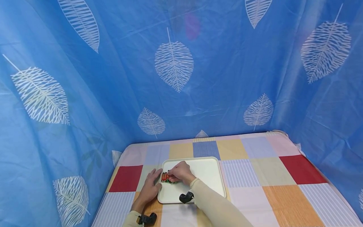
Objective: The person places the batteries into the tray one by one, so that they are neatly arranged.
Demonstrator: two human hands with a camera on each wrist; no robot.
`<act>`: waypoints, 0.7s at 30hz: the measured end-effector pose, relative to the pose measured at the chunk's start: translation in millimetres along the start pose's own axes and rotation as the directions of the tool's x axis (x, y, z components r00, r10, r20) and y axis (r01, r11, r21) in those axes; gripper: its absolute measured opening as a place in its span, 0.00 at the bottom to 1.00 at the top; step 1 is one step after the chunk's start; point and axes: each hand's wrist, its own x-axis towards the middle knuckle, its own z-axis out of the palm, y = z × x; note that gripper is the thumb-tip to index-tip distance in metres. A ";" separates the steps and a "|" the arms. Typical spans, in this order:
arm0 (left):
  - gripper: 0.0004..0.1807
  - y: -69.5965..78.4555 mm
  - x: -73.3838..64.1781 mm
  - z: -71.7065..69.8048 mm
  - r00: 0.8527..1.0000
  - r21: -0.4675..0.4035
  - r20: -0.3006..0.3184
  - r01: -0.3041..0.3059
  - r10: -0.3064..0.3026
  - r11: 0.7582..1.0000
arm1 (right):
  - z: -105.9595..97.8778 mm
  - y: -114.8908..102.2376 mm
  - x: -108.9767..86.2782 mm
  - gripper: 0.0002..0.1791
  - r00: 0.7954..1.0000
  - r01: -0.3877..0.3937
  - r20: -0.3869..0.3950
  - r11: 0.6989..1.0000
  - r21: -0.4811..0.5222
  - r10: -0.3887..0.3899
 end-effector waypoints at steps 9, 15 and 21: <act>0.39 -0.7 -2.0 0.5 1.000 0.015 0.002 0.012 -0.012 1.000 | 1.7 2.3 1.8 0.03 1.000 -0.002 -0.004 1.000 -0.021 0.002; 0.38 0.1 -2.1 0.6 1.000 0.012 0.005 0.015 -0.015 1.000 | 0.1 1.2 0.5 0.03 1.000 -0.006 0.010 1.000 -0.008 0.006; 0.39 0.1 -1.6 0.7 1.000 0.017 0.009 0.022 -0.022 1.000 | -5.7 -0.1 0.1 0.05 0.999 -0.008 0.045 1.000 0.029 0.007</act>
